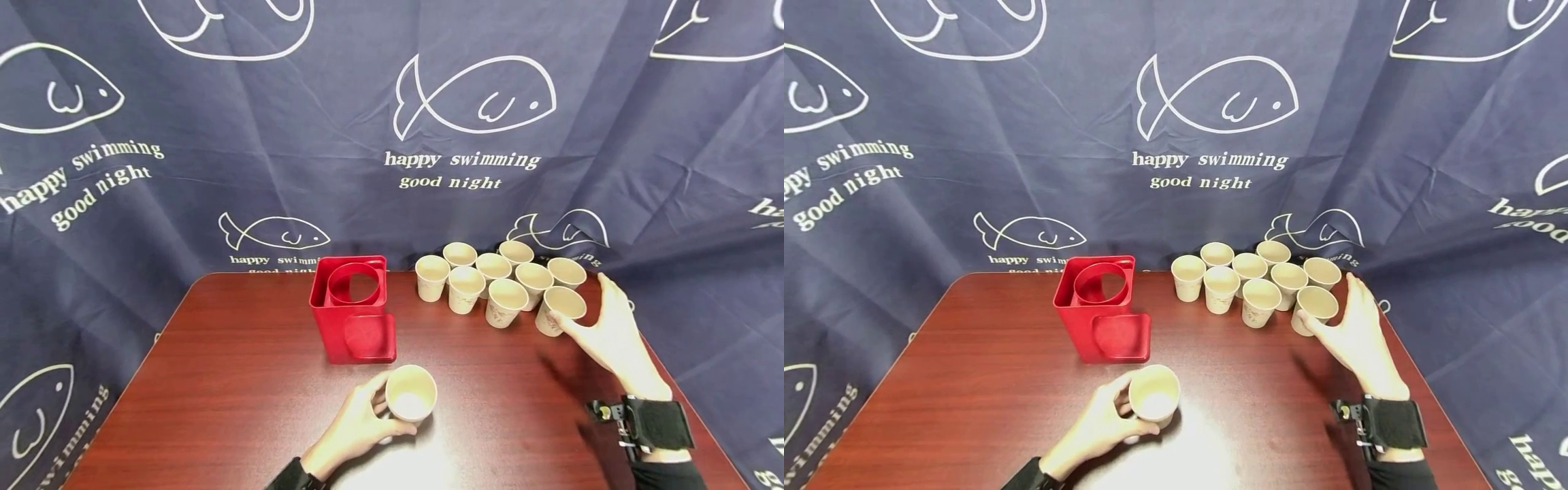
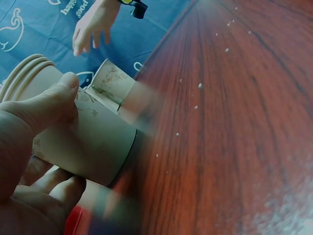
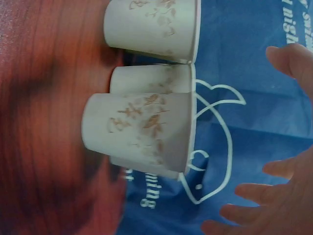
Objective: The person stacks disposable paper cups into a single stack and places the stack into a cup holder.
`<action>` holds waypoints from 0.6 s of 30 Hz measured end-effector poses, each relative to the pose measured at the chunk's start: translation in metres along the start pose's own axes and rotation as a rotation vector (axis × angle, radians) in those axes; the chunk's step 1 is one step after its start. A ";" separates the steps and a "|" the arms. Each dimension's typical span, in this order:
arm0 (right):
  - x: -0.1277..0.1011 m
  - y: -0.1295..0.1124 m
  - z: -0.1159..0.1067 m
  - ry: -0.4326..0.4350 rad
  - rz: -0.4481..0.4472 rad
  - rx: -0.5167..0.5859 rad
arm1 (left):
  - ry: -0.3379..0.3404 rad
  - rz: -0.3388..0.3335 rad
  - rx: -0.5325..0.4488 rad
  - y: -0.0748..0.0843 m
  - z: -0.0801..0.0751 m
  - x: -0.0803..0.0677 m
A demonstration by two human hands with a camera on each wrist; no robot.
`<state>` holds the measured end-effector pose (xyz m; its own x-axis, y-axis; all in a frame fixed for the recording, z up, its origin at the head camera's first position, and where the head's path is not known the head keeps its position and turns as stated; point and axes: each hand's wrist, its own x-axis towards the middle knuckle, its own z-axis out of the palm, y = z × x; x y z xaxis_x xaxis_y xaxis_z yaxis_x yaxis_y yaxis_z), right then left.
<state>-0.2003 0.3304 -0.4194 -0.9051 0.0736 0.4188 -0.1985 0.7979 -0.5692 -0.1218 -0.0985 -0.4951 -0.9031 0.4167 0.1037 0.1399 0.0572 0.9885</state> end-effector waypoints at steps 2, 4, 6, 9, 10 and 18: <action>0.000 0.004 0.001 -0.026 0.033 0.027 | 0.001 0.002 0.004 0.000 0.000 0.000; 0.000 0.008 0.004 -0.048 0.058 0.040 | 0.002 0.001 0.004 0.000 0.001 0.000; 0.002 0.011 0.008 -0.057 0.067 0.065 | 0.005 0.001 0.009 -0.001 0.000 0.000; 0.003 0.015 0.012 -0.087 0.121 0.071 | 0.012 -0.003 0.018 0.000 0.000 0.000; 0.003 0.016 0.014 -0.108 0.155 0.061 | 0.016 -0.003 0.023 0.000 0.000 0.000; 0.004 0.021 0.025 -0.236 0.400 0.027 | 0.010 0.007 0.032 0.000 0.000 0.000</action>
<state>-0.2179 0.3323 -0.4470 -0.9726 0.2322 -0.0080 0.1770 0.7183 -0.6728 -0.1220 -0.0984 -0.4947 -0.9061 0.4078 0.1122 0.1591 0.0829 0.9838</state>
